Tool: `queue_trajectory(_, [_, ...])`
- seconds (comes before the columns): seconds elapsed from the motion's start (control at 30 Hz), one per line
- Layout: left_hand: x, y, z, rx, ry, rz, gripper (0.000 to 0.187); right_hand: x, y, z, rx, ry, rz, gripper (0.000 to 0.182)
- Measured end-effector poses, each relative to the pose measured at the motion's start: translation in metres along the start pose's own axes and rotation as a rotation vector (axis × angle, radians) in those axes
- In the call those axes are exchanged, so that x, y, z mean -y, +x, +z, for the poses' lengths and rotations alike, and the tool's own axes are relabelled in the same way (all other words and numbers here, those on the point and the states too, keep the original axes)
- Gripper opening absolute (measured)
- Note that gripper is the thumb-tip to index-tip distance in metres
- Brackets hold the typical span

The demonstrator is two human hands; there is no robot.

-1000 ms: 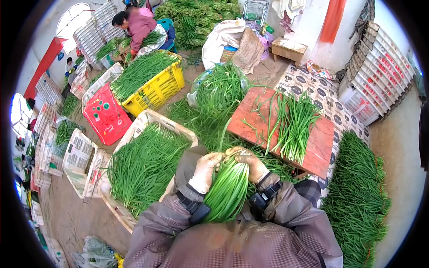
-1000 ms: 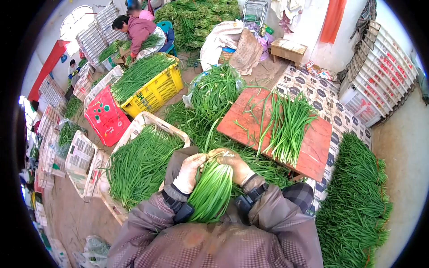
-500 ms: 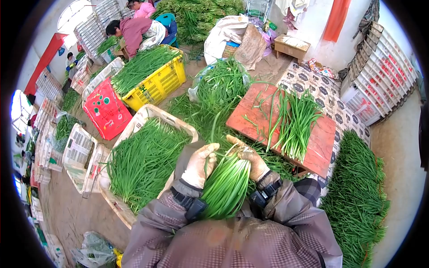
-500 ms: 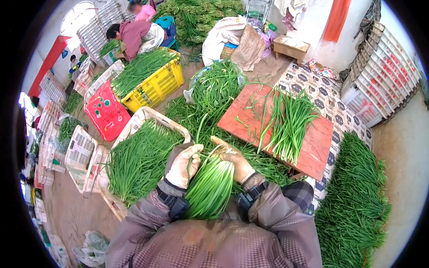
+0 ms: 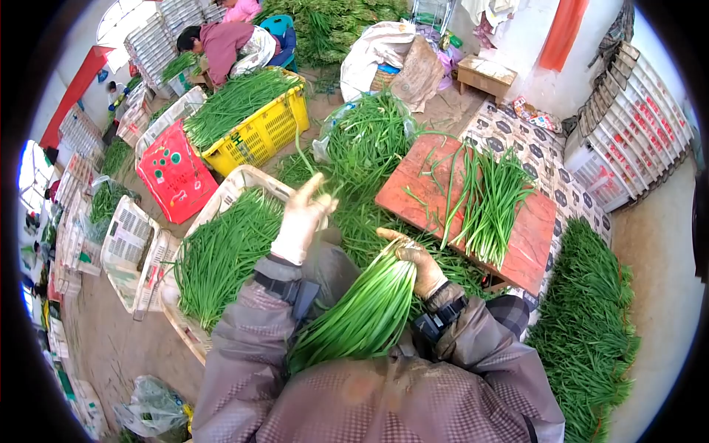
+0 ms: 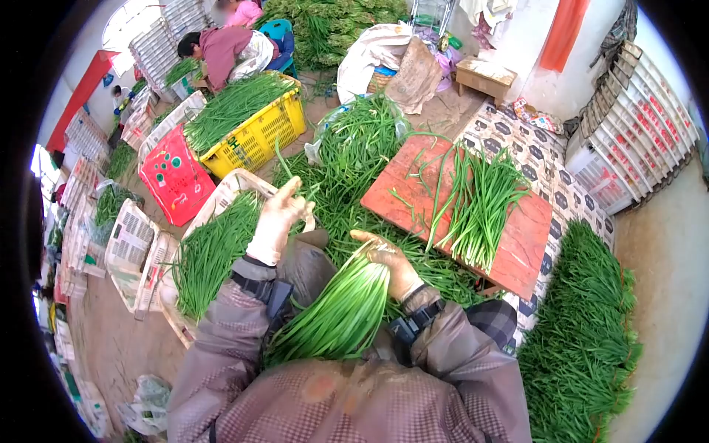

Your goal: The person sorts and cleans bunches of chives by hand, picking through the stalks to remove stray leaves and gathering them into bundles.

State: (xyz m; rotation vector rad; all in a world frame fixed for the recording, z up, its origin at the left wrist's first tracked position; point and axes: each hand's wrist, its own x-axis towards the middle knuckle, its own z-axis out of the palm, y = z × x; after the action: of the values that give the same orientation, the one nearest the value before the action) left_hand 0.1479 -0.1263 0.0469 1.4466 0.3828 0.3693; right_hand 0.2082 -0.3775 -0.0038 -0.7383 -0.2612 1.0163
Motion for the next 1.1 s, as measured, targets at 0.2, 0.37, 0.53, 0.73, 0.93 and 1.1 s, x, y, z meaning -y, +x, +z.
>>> queue_trajectory(0.2, [0.030,-0.019,0.019,0.475,0.352,0.066,0.053,0.003,0.003,0.000,-0.017,-0.007,0.008,0.058])
queue_trajectory(0.37, [0.044,-0.034,0.054,0.593,0.196,0.207,0.048,-0.010,0.012,-0.015,-0.037,0.123,0.021,0.041])
queue_trajectory(0.53, [0.050,-0.025,0.053,0.640,0.204,0.300,0.038,-0.006,0.013,-0.009,-0.050,0.120,0.031,0.039])
queue_trajectory(0.73, [0.041,-0.025,0.057,0.783,-0.257,0.014,0.045,-0.002,0.011,-0.006,-0.086,0.095,0.075,0.040])
queue_trajectory(0.93, [0.047,-0.024,0.069,0.601,0.020,0.430,0.023,0.004,0.008,0.005,-0.122,0.011,0.073,0.041])
queue_trajectory(1.1, [0.058,-0.022,0.073,0.401,0.275,0.683,0.014,-0.004,0.013,-0.004,-0.169,-0.051,0.089,0.043])
